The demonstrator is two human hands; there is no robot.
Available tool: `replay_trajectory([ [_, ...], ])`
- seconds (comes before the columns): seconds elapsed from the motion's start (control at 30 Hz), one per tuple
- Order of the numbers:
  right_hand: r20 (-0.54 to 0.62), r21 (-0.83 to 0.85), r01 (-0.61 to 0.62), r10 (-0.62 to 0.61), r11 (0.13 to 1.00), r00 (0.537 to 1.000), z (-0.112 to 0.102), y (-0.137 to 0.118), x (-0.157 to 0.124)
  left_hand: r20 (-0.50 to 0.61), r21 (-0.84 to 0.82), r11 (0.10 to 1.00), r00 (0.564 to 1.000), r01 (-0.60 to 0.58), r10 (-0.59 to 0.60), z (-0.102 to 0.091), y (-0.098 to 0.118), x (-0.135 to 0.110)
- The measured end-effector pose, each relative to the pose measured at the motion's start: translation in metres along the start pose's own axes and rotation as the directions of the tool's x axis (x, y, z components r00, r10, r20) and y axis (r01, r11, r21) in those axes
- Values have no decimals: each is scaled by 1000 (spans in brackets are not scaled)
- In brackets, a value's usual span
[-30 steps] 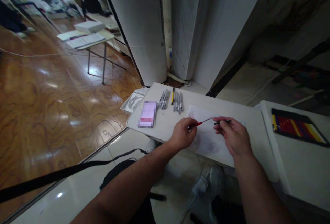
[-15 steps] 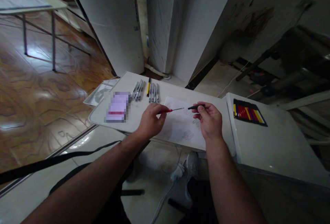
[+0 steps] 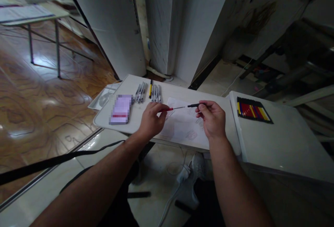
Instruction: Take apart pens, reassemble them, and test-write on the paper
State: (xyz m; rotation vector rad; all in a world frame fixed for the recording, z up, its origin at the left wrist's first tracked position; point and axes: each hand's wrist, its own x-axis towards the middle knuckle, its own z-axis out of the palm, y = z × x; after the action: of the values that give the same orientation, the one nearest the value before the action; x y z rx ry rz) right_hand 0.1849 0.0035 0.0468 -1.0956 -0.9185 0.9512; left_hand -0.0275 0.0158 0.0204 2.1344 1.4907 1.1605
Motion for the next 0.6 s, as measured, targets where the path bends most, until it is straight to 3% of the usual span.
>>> replay_trajectory([
  [0.6, -10, -44, -38, 37, 998, 999, -1, 6, 3, 5, -48, 997, 998, -63, 63, 9, -7, 3],
])
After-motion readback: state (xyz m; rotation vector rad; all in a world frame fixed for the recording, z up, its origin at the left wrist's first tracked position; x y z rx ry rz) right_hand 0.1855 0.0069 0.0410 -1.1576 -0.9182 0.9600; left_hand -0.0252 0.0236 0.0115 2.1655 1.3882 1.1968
